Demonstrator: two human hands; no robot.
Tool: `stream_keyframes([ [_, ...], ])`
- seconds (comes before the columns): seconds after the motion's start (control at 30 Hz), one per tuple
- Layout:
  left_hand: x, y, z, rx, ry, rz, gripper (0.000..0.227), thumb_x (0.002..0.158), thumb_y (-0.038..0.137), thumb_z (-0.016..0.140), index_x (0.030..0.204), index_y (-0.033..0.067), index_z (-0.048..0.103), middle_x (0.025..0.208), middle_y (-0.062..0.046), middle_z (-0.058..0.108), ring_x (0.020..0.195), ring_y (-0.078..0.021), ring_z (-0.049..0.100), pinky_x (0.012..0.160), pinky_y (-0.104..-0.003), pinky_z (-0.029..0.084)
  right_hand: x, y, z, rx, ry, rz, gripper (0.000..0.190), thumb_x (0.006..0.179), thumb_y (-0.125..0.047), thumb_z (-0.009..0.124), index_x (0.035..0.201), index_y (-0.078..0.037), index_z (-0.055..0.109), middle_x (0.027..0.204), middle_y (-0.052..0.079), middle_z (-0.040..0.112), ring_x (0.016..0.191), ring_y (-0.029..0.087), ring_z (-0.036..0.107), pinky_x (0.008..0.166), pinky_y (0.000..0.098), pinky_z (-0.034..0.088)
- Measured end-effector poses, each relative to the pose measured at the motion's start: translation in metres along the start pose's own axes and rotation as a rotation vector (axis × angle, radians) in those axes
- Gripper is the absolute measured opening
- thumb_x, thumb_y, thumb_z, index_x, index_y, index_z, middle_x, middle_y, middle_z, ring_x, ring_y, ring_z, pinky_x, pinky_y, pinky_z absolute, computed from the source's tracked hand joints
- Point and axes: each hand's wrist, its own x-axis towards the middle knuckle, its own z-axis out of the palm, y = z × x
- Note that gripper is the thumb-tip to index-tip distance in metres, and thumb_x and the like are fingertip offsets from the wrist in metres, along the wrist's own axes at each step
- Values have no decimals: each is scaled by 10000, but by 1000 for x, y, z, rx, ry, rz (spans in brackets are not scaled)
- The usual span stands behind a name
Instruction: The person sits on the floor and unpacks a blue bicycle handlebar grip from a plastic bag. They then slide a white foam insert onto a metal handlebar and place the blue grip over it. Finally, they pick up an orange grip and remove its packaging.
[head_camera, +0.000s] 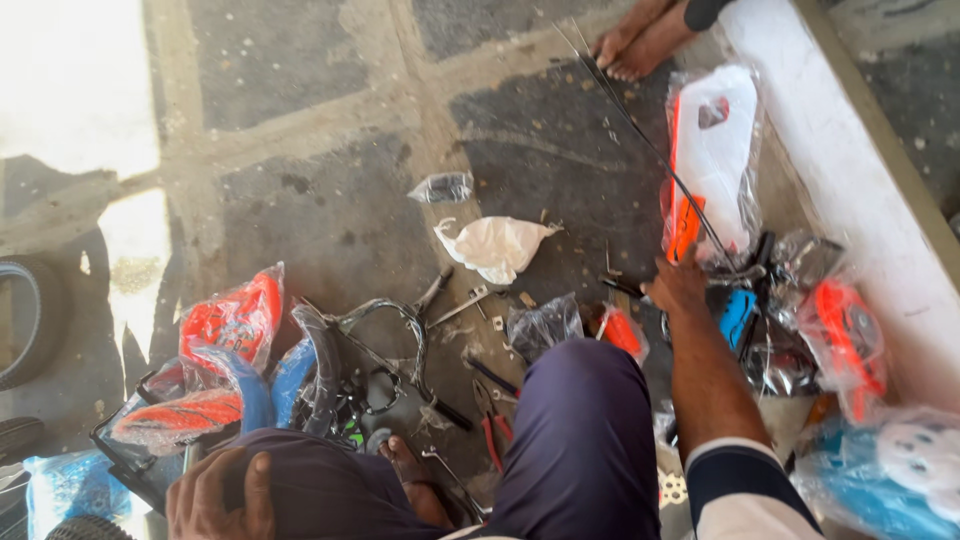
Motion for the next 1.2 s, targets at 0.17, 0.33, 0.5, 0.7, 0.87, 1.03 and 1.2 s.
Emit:
stream_keyframes([
  [0.17, 13, 15, 0, -50, 12, -16, 280, 911, 294, 803, 1081, 84, 725, 1047, -112, 736, 988, -298, 709, 981, -415, 542, -27, 4, -2, 205, 529, -89, 429, 821, -360, 845, 1132, -95, 714, 1327, 222, 608, 1129, 392, 658, 945, 460, 551],
  [0.33, 30, 27, -10, -116, 18, 113, 238, 967, 238, 786, 1105, 60, 709, 1121, -116, 721, 980, -317, 684, 919, -411, 533, -57, 3, -19, 331, 696, -186, 262, 922, -308, 812, 941, -76, 691, 905, 110, 703, 884, 323, 671, 821, 473, 531],
  [0.5, 24, 38, -23, -163, -13, 186, 206, 1009, 199, 775, 1122, 53, 685, 1142, -109, 720, 983, -318, 673, 907, -405, 525, -64, 13, -49, 348, 620, -246, 488, 904, -287, 805, 1262, 5, 645, 991, 126, 698, 954, 341, 665, 836, 471, 528],
  [0.7, 11, 25, -24, -154, 4, 180, 208, 1024, 209, 791, 1122, 62, 682, 1098, -101, 725, 997, -293, 693, 924, -389, 534, -60, 22, -26, 186, 388, -169, 593, 804, -359, 852, 1243, -52, 598, 1241, 254, 600, 1161, 427, 591, 964, 505, 494],
  [0.87, 4, 11, -21, -14, -18, 110, 234, 958, 229, 823, 1093, 72, 715, 1109, -107, 729, 956, -301, 697, 877, -390, 550, -36, 14, -2, 206, 278, -94, 839, 780, -388, 858, 1489, -138, 484, 1409, 299, 456, 1272, 489, 531, 1047, 530, 464],
  [1.03, 13, 19, -15, 5, -40, 49, 234, 953, 238, 818, 1098, 86, 717, 1058, -97, 723, 968, -285, 696, 899, -379, 549, 3, -3, 1, 55, 66, 5, 944, 779, -453, 851, 1583, -273, 389, 1638, 341, 45, 1247, 513, 546, 1010, 541, 490],
  [1.2, 29, 42, -17, 20, -68, 28, 232, 924, 225, 808, 1078, 77, 715, 1111, -88, 729, 963, -275, 695, 897, -378, 537, 24, -1, 15, 174, 148, -21, 740, 790, -430, 863, 1408, -137, 582, 1634, 380, 48, 1190, 529, 592, 1008, 471, 507],
])
